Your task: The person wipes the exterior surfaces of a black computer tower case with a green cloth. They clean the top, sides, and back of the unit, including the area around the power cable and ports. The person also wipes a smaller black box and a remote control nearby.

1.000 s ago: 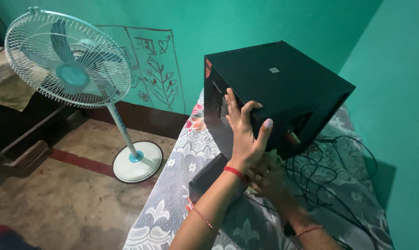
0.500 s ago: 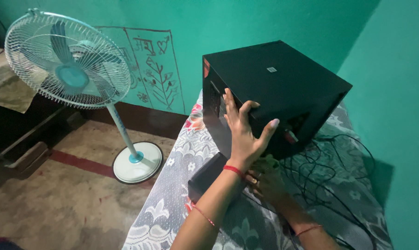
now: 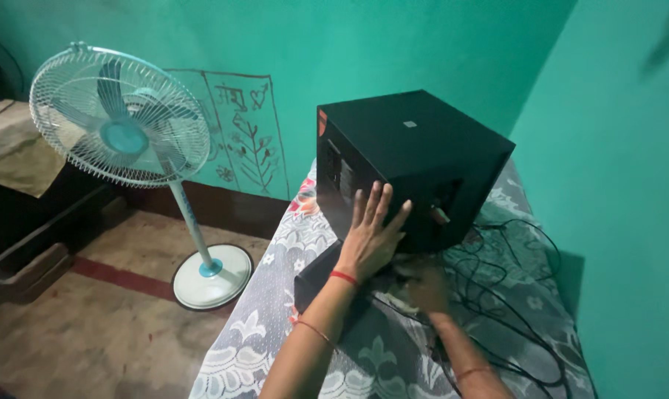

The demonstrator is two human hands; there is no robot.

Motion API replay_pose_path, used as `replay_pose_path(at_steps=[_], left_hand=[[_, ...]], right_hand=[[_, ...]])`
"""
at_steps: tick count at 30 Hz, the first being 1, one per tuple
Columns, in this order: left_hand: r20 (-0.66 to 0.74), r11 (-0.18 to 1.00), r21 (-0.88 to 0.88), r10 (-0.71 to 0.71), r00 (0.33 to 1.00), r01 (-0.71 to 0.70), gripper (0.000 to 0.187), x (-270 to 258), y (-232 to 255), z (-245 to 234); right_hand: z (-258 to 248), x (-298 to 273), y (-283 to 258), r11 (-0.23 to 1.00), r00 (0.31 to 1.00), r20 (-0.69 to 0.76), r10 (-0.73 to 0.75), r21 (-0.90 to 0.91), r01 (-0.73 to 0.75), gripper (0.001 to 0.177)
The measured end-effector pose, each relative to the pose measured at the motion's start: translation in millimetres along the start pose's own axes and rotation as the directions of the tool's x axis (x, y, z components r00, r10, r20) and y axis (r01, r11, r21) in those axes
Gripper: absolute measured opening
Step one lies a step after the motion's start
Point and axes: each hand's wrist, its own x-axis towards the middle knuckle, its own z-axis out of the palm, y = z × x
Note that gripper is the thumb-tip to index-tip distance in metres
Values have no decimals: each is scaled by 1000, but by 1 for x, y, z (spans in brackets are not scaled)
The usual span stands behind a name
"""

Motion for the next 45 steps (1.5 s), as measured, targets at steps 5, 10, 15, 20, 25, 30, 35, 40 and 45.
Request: replay_pose_path(at_steps=[5, 10, 15, 20, 25, 30, 35, 40, 45], left_hand=[[-49, 994, 108, 7, 999, -2, 67, 23, -8, -11], [-141, 996, -84, 6, 990, -18, 79, 30, 7, -1], [-282, 946, -288, -231, 931, 147, 90, 27, 15, 15], [-263, 957, -231, -236, 936, 177, 91, 27, 17, 18], [-206, 959, -183, -252, 946, 216, 94, 29, 21, 13], [-143, 960, -156, -256, 956, 233, 96, 31, 23, 4], [-128, 978, 95, -175, 976, 187, 89, 28, 23, 3], [49, 929, 328, 161, 986, -169, 81, 32, 37, 4], [273, 912, 332, 152, 950, -242, 69, 37, 52, 31]], right_hand=[[33, -16, 44, 822, 832, -119, 542, -132, -554, 32], [47, -11, 41, 779, 808, -257, 530, -230, -583, 40], [57, -1, 43, 808, 779, -240, 579, 40, -588, 37], [75, -1, 30, 821, 804, -172, 569, 62, -567, 34], [78, -4, -3, 927, 928, 18, 372, 45, -373, 33], [49, -8, -50, 979, 893, 415, 174, 23, -202, 32], [17, -3, -51, 947, 933, 283, 221, 166, -275, 31], [-6, -4, -18, 781, 739, -255, 623, 252, -572, 31], [-46, 7, -8, 498, 429, -269, 862, 296, -815, 31]])
